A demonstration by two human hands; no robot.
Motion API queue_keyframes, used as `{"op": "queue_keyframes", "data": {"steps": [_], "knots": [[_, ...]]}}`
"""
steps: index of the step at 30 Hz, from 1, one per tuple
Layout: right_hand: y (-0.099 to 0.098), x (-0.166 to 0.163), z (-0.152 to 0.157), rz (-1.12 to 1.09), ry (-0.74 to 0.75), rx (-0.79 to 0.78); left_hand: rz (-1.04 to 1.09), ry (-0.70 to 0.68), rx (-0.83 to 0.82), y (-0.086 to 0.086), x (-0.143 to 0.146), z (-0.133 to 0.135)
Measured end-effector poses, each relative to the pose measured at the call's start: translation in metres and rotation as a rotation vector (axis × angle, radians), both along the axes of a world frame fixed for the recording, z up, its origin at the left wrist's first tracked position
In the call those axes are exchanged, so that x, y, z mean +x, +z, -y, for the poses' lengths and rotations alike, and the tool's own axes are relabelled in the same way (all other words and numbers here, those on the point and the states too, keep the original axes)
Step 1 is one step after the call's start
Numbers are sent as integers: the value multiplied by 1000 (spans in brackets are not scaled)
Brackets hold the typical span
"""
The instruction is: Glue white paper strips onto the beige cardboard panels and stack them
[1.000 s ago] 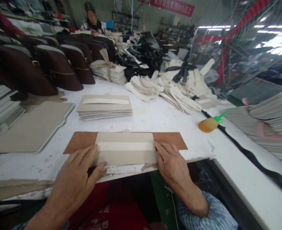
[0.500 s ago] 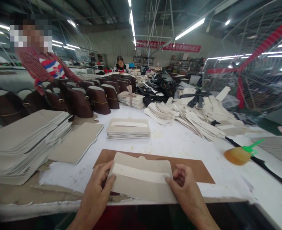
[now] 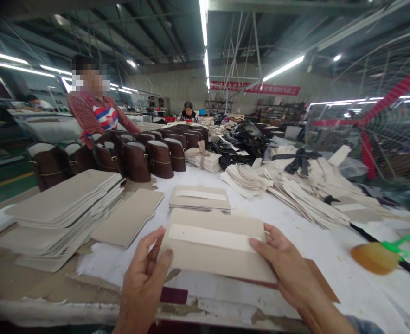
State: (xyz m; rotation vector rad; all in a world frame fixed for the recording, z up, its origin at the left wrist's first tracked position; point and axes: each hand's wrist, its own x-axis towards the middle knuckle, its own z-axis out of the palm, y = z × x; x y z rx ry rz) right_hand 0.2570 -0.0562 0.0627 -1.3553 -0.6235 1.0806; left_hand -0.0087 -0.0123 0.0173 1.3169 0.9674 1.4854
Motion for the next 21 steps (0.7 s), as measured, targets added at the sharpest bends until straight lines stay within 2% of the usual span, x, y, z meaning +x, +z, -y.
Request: {"op": "queue_keyframes", "data": {"steps": [2,4,7,10,12,15,21], "knots": [[14,4,-36,26,-17,114,67,-31,2,6,4,-5],[22,8,-79,40,-28,206,55,-18,32,4,8,-12],[21,12,-144,64,-43,256,-64,41,113,-16,15,-25],[2,14,-189,79,-70,193,-291,13,140,-41,18,-33],[-15,16,-204,93,-76,129,-419,-29,158,-49,18,-34],[-35,23,-211,135,-80,52,-517,-64,199,-47,18,-30],[-47,35,-217,288,-58,31,-559,-140,188,-36,19,-25]]}}
